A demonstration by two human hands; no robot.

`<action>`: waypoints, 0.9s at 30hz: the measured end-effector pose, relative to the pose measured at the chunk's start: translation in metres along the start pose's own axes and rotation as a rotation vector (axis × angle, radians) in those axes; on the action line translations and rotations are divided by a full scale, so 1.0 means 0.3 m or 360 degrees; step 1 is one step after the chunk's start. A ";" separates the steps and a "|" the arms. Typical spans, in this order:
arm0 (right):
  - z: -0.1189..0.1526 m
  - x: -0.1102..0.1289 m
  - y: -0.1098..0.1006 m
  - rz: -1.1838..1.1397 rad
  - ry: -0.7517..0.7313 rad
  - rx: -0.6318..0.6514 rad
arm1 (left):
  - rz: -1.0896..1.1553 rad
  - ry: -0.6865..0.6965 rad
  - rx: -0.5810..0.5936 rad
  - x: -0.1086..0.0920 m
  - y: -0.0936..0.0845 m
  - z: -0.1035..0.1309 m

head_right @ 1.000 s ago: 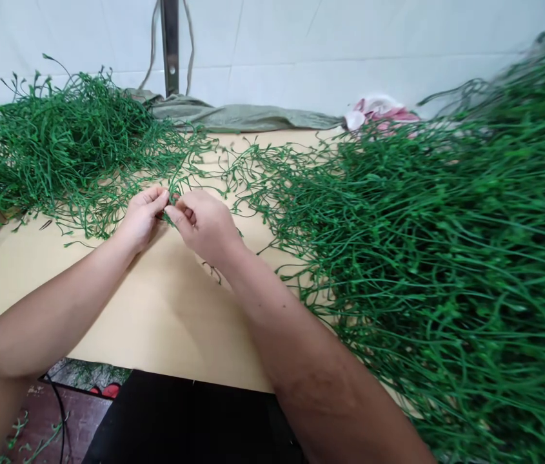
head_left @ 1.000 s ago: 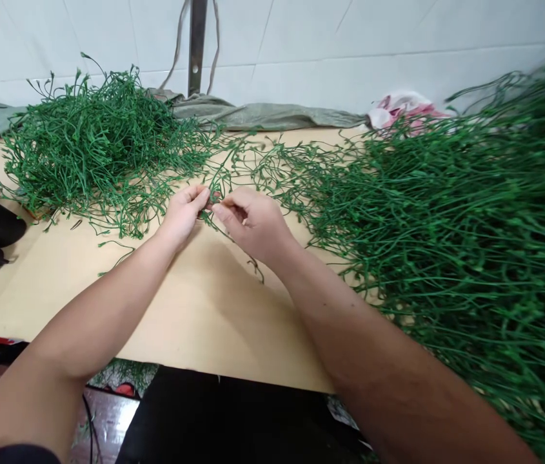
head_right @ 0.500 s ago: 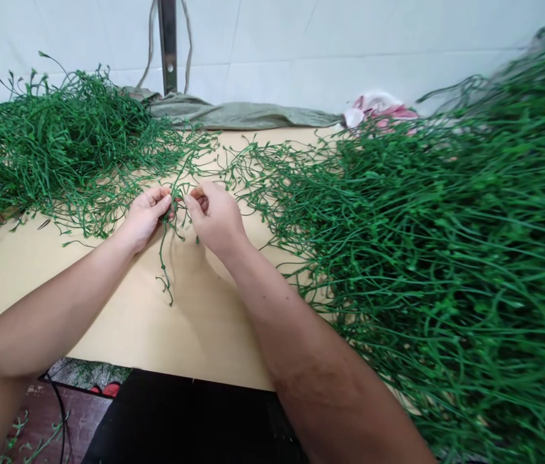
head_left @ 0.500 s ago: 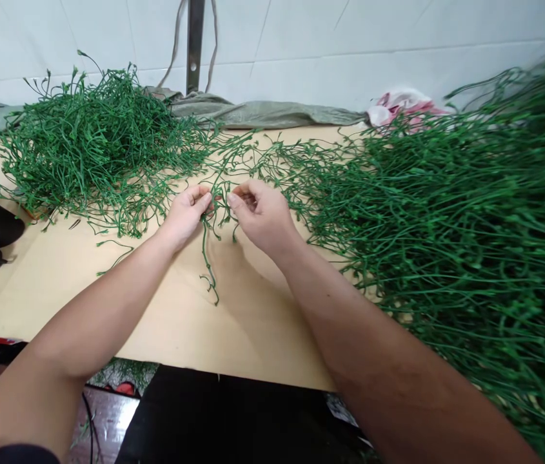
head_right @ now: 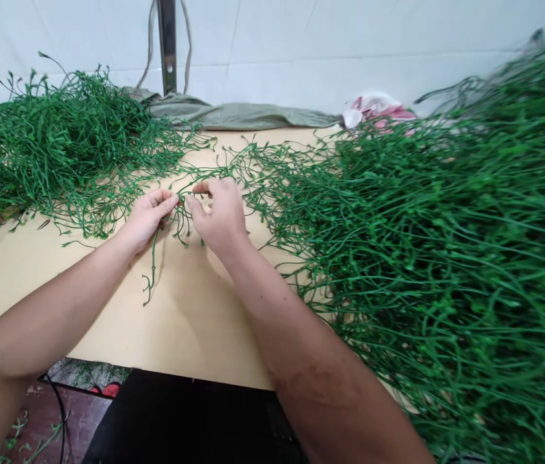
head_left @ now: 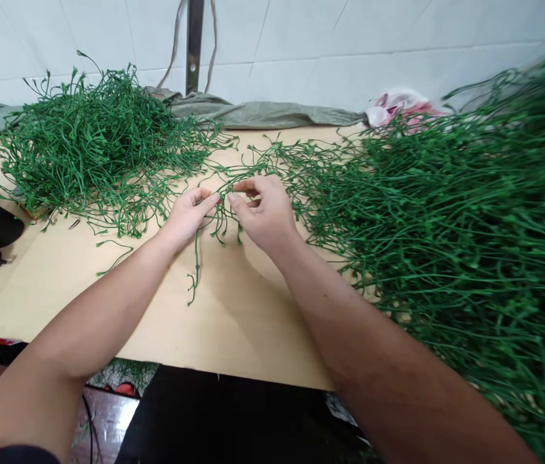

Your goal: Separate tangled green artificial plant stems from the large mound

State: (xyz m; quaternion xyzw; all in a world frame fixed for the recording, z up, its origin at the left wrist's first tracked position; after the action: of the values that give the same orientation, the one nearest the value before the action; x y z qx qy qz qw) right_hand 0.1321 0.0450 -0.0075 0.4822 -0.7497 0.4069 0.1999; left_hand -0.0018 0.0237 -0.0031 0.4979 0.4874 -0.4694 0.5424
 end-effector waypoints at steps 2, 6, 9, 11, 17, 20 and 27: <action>-0.002 -0.014 0.012 -0.0054 0.0074 0.0093 | 0.0024 0.0034 0.0000 0.002 -0.001 -0.001; -0.009 -0.035 0.030 -0.0437 0.0397 0.0259 | 0.0040 0.0072 -0.0018 0.005 -0.002 0.001; -0.010 -0.031 0.034 -0.0689 0.0672 0.0367 | 0.0024 0.0114 -0.0025 0.007 -0.002 0.000; -0.007 -0.018 0.030 -0.0785 0.0765 0.0424 | 0.0020 0.0137 -0.0033 0.010 -0.003 -0.003; -0.008 0.001 0.018 -0.0889 0.0779 0.0435 | -0.0061 0.0081 0.0101 0.014 0.008 -0.004; -0.017 -0.023 0.012 -0.0828 0.0832 0.0258 | -0.0172 0.0054 0.0212 0.017 0.017 0.002; -0.036 -0.117 0.012 -0.0477 0.0612 0.0047 | -0.0292 0.0159 0.0221 0.043 0.031 -0.008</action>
State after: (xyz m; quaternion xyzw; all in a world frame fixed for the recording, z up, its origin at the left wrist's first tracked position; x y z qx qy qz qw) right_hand 0.1440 0.0741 -0.0270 0.5045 -0.6119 0.4680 0.3900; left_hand 0.0084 0.0264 -0.0151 0.5103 0.5236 -0.5244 0.4364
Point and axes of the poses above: each hand's wrist, its own z-axis away from the middle knuckle, its own y-axis out of the palm, x = y × z, the point moved 2 cm from there along -z, towards the middle knuckle, and after that the axes turned 2 degrees about -y, right-handed, at the moved point
